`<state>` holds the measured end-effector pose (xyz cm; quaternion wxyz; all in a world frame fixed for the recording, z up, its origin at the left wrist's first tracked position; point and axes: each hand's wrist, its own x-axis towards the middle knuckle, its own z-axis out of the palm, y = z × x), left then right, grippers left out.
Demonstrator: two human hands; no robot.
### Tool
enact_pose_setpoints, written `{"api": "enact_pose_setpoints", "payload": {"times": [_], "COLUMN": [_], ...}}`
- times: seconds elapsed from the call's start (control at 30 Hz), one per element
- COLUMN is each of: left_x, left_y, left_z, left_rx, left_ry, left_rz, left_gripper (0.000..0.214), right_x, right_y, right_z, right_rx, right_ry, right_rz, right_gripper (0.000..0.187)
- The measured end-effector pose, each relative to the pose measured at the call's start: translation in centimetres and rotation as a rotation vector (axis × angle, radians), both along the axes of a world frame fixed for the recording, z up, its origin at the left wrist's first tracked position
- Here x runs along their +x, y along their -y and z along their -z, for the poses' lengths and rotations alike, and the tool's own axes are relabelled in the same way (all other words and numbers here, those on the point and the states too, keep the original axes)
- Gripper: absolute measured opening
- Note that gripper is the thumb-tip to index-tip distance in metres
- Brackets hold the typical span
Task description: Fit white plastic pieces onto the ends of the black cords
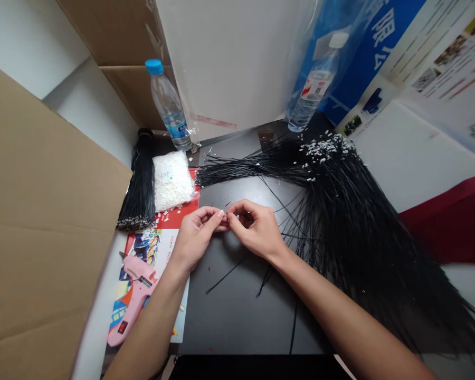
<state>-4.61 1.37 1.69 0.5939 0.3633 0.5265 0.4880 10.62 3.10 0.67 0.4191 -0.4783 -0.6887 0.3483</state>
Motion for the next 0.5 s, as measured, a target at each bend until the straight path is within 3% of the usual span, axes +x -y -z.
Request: {"api": "enact_pose_setpoints", "payload": {"times": [0.5], "left_x": [0.07], "left_y": [0.09], "left_z": [-0.19], "left_rx": [0.003], "left_ry": [-0.028], "left_rz": [0.03], "left_gripper": [0.03], "right_x": [0.0], "right_y": [0.04], "right_z": [-0.14], "right_rx": [-0.008], "right_ry": [-0.021], "right_rz": [0.003], "right_gripper": [0.01]}}
